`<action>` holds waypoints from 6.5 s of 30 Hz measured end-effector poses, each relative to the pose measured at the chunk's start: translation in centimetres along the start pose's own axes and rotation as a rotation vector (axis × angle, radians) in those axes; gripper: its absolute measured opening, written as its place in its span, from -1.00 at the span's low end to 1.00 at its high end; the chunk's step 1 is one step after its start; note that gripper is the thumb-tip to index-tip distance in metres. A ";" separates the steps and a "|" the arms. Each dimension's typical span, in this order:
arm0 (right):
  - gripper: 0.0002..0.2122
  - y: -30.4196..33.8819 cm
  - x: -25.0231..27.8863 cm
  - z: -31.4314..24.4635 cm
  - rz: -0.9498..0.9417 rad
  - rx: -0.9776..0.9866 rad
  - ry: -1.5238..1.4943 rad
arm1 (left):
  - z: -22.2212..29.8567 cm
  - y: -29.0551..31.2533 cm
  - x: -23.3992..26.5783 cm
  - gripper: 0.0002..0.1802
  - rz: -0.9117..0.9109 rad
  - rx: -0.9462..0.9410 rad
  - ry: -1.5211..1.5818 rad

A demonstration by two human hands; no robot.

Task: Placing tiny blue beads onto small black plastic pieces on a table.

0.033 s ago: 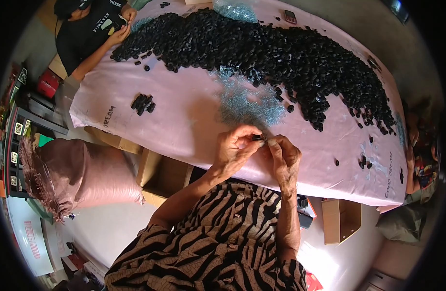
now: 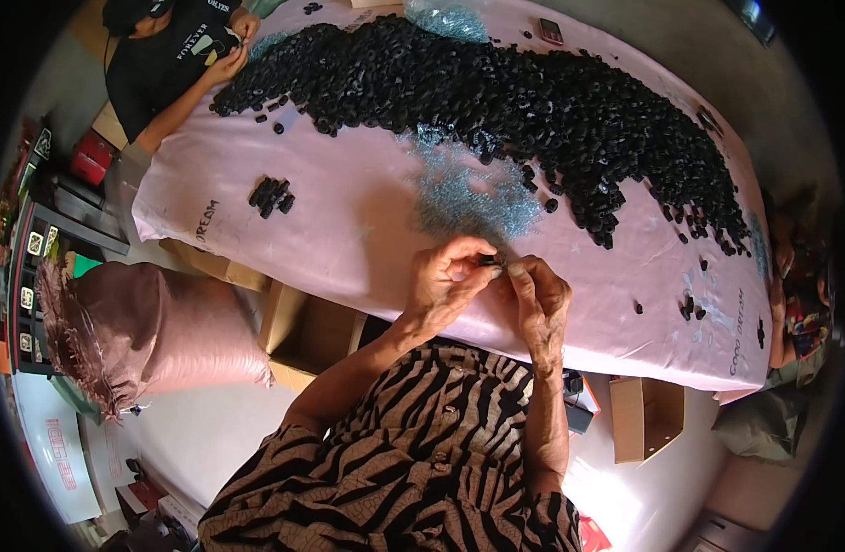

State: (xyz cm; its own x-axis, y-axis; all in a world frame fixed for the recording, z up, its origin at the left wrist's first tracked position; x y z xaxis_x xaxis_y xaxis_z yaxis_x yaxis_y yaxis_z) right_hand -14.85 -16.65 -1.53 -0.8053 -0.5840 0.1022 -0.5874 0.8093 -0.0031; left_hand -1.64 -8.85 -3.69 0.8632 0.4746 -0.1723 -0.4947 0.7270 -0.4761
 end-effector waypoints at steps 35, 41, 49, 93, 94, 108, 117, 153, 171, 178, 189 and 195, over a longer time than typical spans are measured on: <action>-0.93 0.4 -0.1 0.7 0.030 0.122 -0.253 | 1.0 -0.5 -0.1 -0.78 -0.084 0.063 -0.025; -0.94 0.5 -0.2 0.3 0.006 0.209 -0.233 | 1.3 -0.3 -0.1 -0.80 -0.092 0.043 -0.101; -0.83 1.2 -0.8 -0.8 0.151 0.528 0.196 | 1.0 -0.1 -0.2 -0.79 -0.086 -0.027 -0.145; -0.90 1.0 -0.7 0.0 0.004 0.210 -0.267 | 0.8 0.2 -0.2 -0.76 -0.073 0.051 -0.112; -0.90 1.1 -0.8 -0.1 0.005 0.200 -0.295 | 0.9 0.2 -0.2 -0.76 -0.072 0.051 -0.113; -0.91 1.1 -0.6 0.2 0.045 0.176 -0.240 | 1.1 0.1 -0.1 -0.76 -0.082 -0.048 -0.141; -0.78 0.8 -1.0 0.4 -0.031 0.211 -0.183 | 1.0 -0.2 -0.2 -0.78 -0.054 -0.095 -0.207; -0.77 -6.6 -2.5 -4.2 -0.522 0.284 0.109 | 1.3 -1.4 2.8 -0.83 0.032 0.020 -0.033; -0.69 -8.6 -1.3 -3.0 -0.496 0.387 0.156 | 2.5 -5.4 3.3 -0.89 -0.131 0.289 -0.080; -0.73 -8.3 -0.2 -3.3 -0.353 0.310 0.051 | 1.8 -7.7 2.5 -0.76 -0.180 0.435 -0.152; -0.72 -7.3 -0.8 -4.1 -0.274 0.512 0.229 | 2.0 -6.8 2.3 -0.73 -0.152 0.301 -0.282; -0.75 -7.0 -0.8 -4.1 -0.246 0.574 0.322 | 2.0 -6.7 2.2 -0.74 -0.166 0.157 -0.307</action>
State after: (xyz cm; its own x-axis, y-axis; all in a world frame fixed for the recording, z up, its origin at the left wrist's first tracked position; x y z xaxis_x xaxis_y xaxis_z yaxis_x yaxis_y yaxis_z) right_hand -9.77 -21.62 2.54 -0.6311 -0.6268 0.4569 -0.7711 0.4432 -0.4572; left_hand 3.38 -11.65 0.87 0.8741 0.4536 0.1736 -0.3811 0.8621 -0.3340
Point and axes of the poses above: each hand's wrist, its own y-axis away from the middle knuckle, its own x-axis out of the back of the hand, z = x × y, the point moved 3 cm from there along -y, towards the middle knuckle, and after that the axes turned 6 degrees about -x, right-handed, at the moved point
